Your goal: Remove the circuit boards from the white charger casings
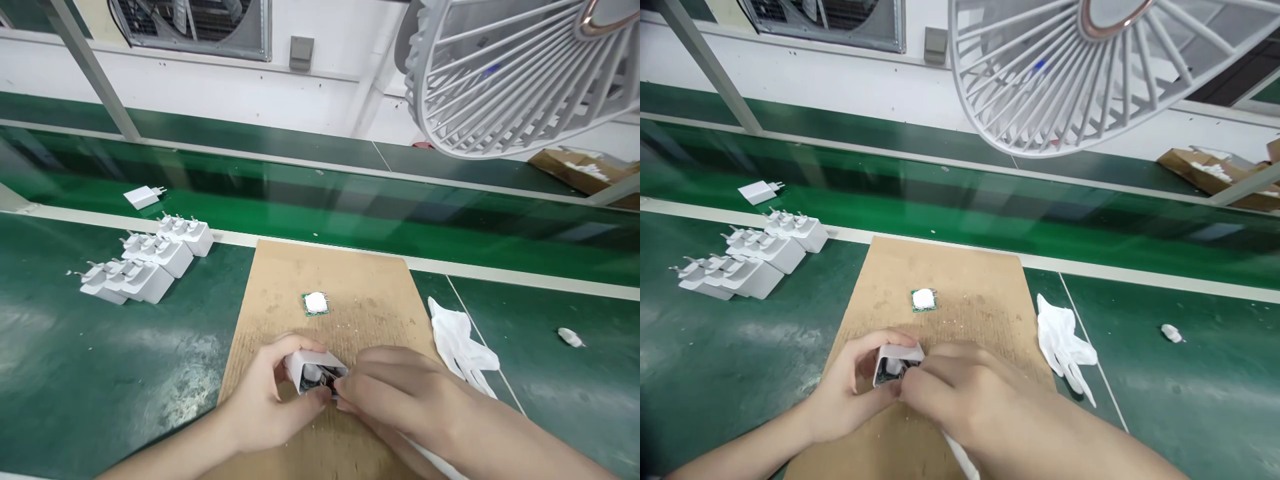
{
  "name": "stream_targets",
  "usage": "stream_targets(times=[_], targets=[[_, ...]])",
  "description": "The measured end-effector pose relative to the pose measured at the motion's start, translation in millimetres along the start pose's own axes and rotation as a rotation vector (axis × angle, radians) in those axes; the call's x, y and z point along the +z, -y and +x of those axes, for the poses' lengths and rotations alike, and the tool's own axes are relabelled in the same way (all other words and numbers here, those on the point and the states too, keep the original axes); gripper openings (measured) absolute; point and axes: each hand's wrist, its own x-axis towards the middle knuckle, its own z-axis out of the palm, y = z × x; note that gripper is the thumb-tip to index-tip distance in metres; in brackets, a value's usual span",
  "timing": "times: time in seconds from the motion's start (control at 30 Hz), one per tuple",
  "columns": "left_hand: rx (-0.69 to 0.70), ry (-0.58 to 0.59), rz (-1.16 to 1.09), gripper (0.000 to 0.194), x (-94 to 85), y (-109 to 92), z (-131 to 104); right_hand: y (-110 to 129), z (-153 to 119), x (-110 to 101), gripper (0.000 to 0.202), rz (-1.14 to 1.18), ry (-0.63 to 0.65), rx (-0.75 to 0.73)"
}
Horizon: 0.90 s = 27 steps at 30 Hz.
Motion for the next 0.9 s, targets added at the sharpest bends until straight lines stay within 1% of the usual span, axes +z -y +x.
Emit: stream_targets(times=[0.07, 0.1, 0.17, 0.27, 0.33, 0.37, 0.43, 0.53, 0.63, 0.8, 0.83, 0.9], targets=[[0.018, -0.014, 0.003, 0.028, 0.8, 2, -1, 0, 3, 3, 0.03, -0.034, -0.034, -0.035], [0.026, -0.013, 0.004, 0.028, 0.7, 2, -1, 0, 5, 5, 0.03, -0.052, -0.073, -0.062], [0.035, 0.012, 0.014, 0.027, -1.0, 2, 0, -2, 6, 10, 0.026, -0.04, -0.149, -0.081], [0.028, 0.059, 0.022, 0.025, -6.4, -1, 3, -4, 7, 15, 0.018, 0.083, -0.213, 0.016], [0.031, 0.059, 0.005, 0.025, -10.3, -5, 5, -4, 8, 14, 0.015, 0.157, -0.211, 0.106], [0.033, 0.056, -0.005, 0.026, -11.8, -6, 5, -3, 8, 11, 0.014, 0.172, -0.214, 0.122], [0.033, 0.046, -0.007, 0.026, -13.8, -8, 6, -1, 7, 4, 0.013, 0.18, -0.204, 0.105], [0.013, 0.02, 0.011, 0.028, -14.7, -8, 6, 2, 4, -7, 0.014, 0.13, -0.199, 0.062], [-0.008, 0.006, 0.024, 0.031, -14.6, -8, 5, 1, 2, -12, 0.016, 0.109, -0.152, 0.045], [0.0, 0.038, 0.005, 0.022, -12.9, -6, 5, -5, 3, -6, 0.021, 0.043, -0.048, 0.032], [0.005, 0.045, 0.001, 0.02, -12.3, -5, 5, -5, 5, -3, 0.024, 0.004, -0.055, 0.007], [0.02, 0.05, -0.004, 0.018, -10.9, -4, 5, -5, 8, 3, 0.03, -0.086, -0.109, -0.056]])
